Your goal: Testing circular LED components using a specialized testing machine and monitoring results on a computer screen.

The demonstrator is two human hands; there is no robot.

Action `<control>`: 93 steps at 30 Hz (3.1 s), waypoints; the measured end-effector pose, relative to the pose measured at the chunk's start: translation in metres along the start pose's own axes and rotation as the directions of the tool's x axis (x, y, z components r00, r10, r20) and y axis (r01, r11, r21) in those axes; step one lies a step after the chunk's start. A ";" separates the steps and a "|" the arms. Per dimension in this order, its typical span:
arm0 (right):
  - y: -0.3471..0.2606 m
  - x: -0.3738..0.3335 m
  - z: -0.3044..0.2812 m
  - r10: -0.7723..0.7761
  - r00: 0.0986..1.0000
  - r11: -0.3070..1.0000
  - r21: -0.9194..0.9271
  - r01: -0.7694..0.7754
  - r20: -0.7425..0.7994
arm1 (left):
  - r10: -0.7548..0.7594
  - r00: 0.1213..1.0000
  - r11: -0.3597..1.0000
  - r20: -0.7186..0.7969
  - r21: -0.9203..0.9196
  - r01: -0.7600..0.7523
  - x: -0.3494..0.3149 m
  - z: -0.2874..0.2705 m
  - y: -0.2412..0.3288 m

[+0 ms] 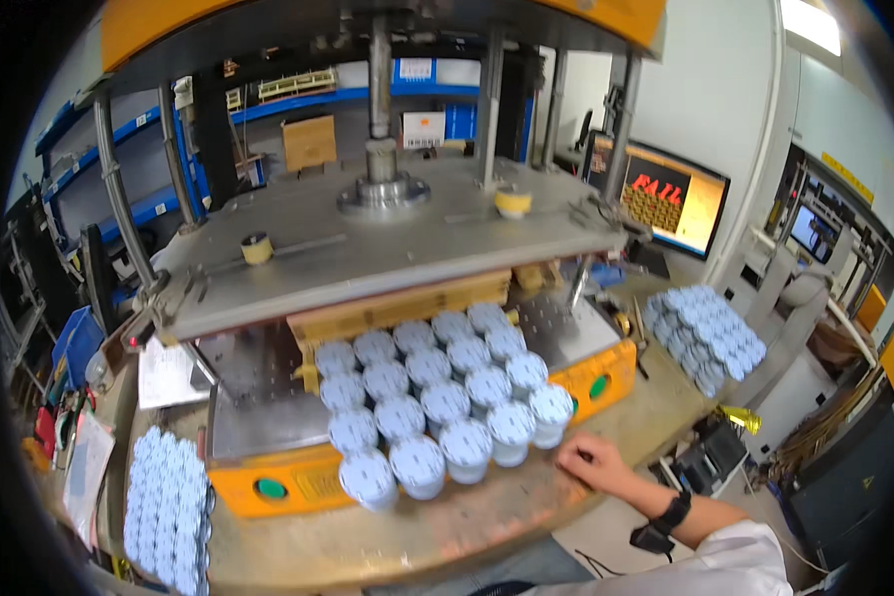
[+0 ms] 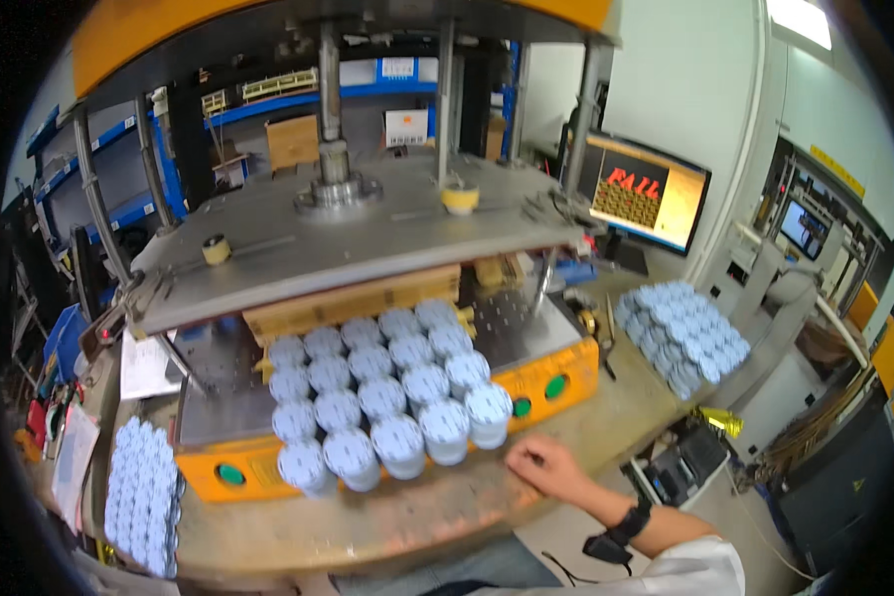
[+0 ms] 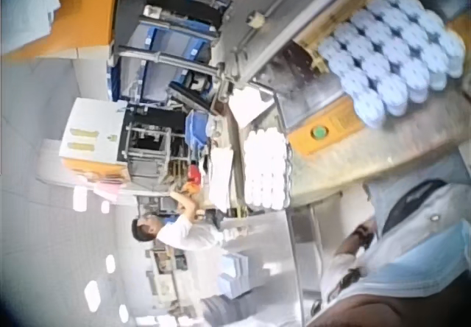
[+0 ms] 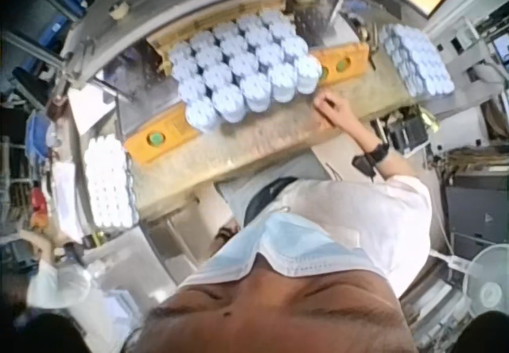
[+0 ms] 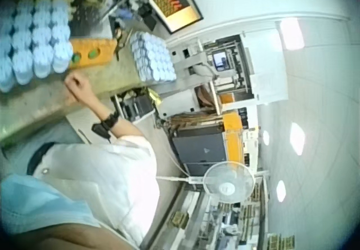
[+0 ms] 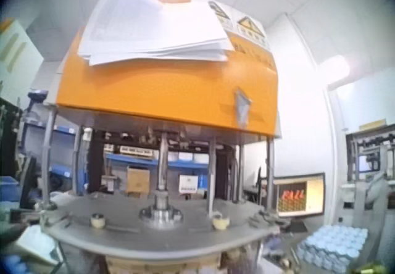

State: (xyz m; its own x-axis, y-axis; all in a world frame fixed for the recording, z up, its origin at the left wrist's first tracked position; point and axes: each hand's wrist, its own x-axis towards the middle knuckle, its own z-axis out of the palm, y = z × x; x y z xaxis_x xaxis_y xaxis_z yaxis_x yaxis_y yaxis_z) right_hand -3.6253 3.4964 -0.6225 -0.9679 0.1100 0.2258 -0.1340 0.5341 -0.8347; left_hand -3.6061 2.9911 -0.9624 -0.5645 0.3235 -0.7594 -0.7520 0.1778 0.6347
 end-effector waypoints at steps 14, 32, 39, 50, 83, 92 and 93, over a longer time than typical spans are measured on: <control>-0.040 -0.017 0.042 -0.509 0.860 0.660 -0.662 0.354 -0.048 | 0.801 0.595 0.579 -0.059 0.324 -0.748 -0.265 0.104 0.201; -0.043 -0.005 0.049 -0.448 0.890 0.760 -0.561 0.328 -0.085 | 0.881 0.437 0.469 -0.184 0.475 -0.745 -0.204 0.149 0.274; -0.040 -0.001 0.048 -0.389 0.919 0.784 -0.548 0.291 -0.069 | 0.850 0.490 0.522 -0.192 0.432 -0.736 -0.204 0.149 0.283; -0.018 -0.003 0.048 -0.290 0.954 0.844 -0.489 0.220 -0.073 | 0.984 0.151 0.086 0.090 0.506 -0.859 -0.165 0.128 0.272; -0.045 -0.002 0.032 -0.453 0.891 0.584 -0.743 0.327 0.036 | 0.996 0.067 0.028 0.066 0.467 -0.884 -0.178 0.126 0.276; -0.045 0.011 0.045 -0.295 0.955 0.764 -0.594 0.251 0.024 | 0.918 0.379 0.392 -0.119 0.430 -0.813 -0.212 0.133 0.275; -0.044 0.010 0.042 -0.324 0.946 0.772 -0.572 0.279 0.024 | 0.913 0.387 0.402 -0.130 0.450 -0.798 -0.217 0.140 0.280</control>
State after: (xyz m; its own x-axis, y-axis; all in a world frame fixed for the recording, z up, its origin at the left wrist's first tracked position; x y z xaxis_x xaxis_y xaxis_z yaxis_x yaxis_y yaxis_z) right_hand -3.6379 3.4383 -0.6049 -0.8774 -0.0890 0.4715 -0.2516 0.9221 -0.2941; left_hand -3.6462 3.1011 -0.6000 -0.9492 0.1667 0.2670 0.3009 0.2315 0.9251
